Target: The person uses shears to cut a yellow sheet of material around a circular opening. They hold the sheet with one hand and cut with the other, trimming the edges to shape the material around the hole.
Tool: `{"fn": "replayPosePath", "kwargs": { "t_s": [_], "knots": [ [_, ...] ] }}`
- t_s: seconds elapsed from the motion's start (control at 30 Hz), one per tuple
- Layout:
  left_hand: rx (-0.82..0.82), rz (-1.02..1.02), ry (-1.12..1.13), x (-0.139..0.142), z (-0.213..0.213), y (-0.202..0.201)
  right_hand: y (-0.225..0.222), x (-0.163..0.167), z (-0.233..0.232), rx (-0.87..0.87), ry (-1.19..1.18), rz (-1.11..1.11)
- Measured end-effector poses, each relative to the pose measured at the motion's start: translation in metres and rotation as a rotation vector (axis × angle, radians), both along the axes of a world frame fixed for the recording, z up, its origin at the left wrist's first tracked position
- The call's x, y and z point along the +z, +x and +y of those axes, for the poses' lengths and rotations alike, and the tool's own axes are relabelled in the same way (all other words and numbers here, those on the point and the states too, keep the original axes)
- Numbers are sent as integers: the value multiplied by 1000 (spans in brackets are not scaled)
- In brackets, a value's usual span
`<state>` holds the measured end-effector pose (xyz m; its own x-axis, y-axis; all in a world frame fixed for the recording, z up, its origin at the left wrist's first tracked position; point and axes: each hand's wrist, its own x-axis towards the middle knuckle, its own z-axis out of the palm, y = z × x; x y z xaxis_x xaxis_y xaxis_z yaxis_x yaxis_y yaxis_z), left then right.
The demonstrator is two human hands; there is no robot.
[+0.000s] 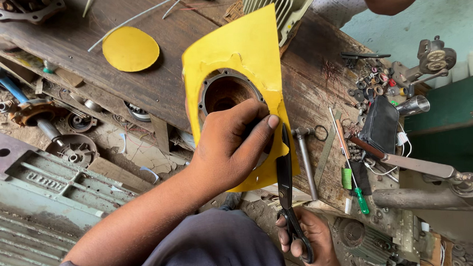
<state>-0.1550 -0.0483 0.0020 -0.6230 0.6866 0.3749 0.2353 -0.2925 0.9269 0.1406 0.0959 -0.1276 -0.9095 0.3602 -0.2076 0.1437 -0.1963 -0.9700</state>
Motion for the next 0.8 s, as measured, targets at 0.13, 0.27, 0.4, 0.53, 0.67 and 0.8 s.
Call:
{"fn": "replayPosePath", "kwargs": {
  "t_s": [0.13,0.27,0.4,0.53,0.67,0.8],
  "knots": [
    [-8,1,1,4,0,1,1,7,-1,-10,-9,-5],
    [-54,-41,-35,7,-3,1,2,10,1,-8,-10,-8],
    [-51,6,-32,10,-5,-1,4,10,5,10,-5,28],
    [-45,40,-37,11,-7,-4,5,8,8,-20,12,-15],
    [-30,86,-14,11,-10,-5,4,6,8,-23,8,-21],
    [2,111,-11,12,-11,-5,5,5,4,-32,17,-20]
  ]
}}
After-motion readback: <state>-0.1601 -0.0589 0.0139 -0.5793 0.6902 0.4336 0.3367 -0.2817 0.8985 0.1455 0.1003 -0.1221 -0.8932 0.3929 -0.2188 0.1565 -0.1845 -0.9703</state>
